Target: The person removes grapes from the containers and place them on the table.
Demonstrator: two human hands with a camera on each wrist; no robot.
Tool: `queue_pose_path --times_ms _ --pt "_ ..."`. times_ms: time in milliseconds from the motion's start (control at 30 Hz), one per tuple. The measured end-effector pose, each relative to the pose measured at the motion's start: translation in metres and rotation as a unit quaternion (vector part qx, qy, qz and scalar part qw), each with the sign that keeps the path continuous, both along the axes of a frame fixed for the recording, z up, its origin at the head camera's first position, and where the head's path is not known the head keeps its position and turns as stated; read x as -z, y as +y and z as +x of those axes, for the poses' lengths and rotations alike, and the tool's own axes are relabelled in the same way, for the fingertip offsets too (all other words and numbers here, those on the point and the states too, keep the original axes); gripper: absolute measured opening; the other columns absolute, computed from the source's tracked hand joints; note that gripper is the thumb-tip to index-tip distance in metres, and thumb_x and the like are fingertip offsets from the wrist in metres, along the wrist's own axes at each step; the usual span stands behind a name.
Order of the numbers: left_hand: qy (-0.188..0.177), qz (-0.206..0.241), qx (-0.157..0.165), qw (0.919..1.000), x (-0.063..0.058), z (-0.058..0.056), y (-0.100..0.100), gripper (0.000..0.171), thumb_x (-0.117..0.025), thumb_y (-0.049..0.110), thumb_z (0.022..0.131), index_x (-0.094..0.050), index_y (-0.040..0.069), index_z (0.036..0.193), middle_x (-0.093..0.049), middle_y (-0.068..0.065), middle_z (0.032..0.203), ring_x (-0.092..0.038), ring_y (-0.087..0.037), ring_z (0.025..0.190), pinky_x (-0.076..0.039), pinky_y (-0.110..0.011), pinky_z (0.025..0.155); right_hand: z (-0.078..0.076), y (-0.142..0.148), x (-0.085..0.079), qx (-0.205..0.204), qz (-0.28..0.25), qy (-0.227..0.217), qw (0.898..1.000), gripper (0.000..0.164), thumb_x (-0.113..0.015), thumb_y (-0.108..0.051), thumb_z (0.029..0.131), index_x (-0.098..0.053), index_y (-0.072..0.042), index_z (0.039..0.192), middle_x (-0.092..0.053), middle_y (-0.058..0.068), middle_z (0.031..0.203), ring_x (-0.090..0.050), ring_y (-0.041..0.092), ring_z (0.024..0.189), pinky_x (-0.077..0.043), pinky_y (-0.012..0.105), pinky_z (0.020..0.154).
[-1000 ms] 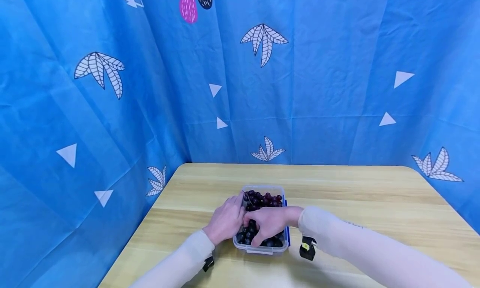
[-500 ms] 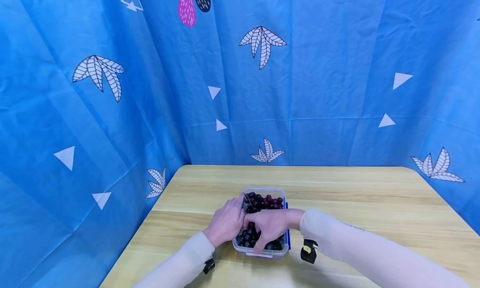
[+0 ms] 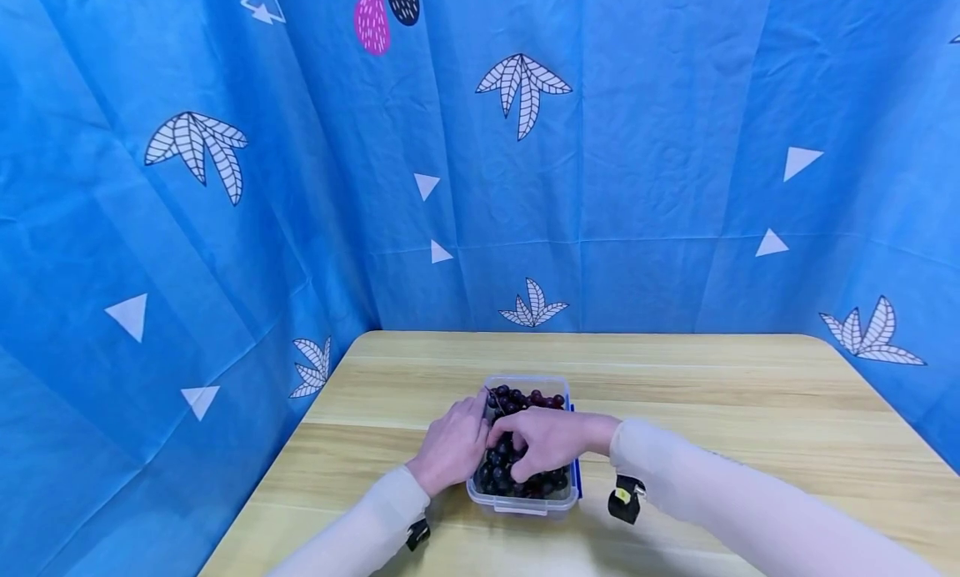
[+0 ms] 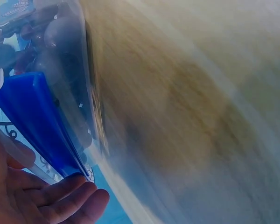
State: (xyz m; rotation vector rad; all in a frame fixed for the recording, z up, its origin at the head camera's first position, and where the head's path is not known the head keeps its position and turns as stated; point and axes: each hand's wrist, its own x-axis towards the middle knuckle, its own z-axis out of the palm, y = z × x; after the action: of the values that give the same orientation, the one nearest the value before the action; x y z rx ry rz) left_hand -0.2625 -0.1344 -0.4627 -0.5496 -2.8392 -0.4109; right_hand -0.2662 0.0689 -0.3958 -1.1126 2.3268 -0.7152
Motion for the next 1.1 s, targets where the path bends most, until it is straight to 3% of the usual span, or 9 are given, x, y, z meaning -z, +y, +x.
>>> queue_pose_path --times_ms 333,700,1100 --pt "-0.006 0.005 0.000 1.0000 0.003 0.000 -0.002 0.051 -0.044 0.023 0.106 -0.042 0.000 0.151 -0.066 -0.015 0.124 -0.063 -0.030 0.113 -0.058 -0.047 0.078 -0.002 0.011 -0.005 0.010 -0.018 0.027 0.999 0.052 -0.069 -0.020 0.080 -0.061 -0.025 0.131 -0.063 -0.006 0.097 -0.058 0.007 0.081 -0.050 0.025 0.077" --pt "0.003 0.013 0.010 0.9999 0.004 -0.001 -0.003 0.052 -0.044 0.022 0.106 -0.041 0.000 0.152 -0.066 -0.016 0.120 -0.064 -0.029 0.109 -0.058 -0.046 0.078 0.000 0.022 -0.018 0.026 -0.082 -0.001 0.996 0.054 -0.068 -0.019 0.083 -0.057 -0.020 0.136 -0.062 0.002 0.105 -0.061 0.014 0.090 -0.053 0.029 0.078" --pt "0.000 0.010 -0.001 1.0000 0.006 -0.001 -0.003 0.053 -0.045 0.023 0.105 -0.041 0.001 0.152 -0.066 -0.014 0.120 -0.064 -0.029 0.109 -0.058 -0.048 0.078 -0.002 0.036 -0.026 0.038 -0.124 0.016 0.991 0.055 -0.067 -0.016 0.087 -0.054 -0.015 0.140 -0.066 0.002 0.105 -0.060 0.017 0.092 -0.052 0.033 0.082"
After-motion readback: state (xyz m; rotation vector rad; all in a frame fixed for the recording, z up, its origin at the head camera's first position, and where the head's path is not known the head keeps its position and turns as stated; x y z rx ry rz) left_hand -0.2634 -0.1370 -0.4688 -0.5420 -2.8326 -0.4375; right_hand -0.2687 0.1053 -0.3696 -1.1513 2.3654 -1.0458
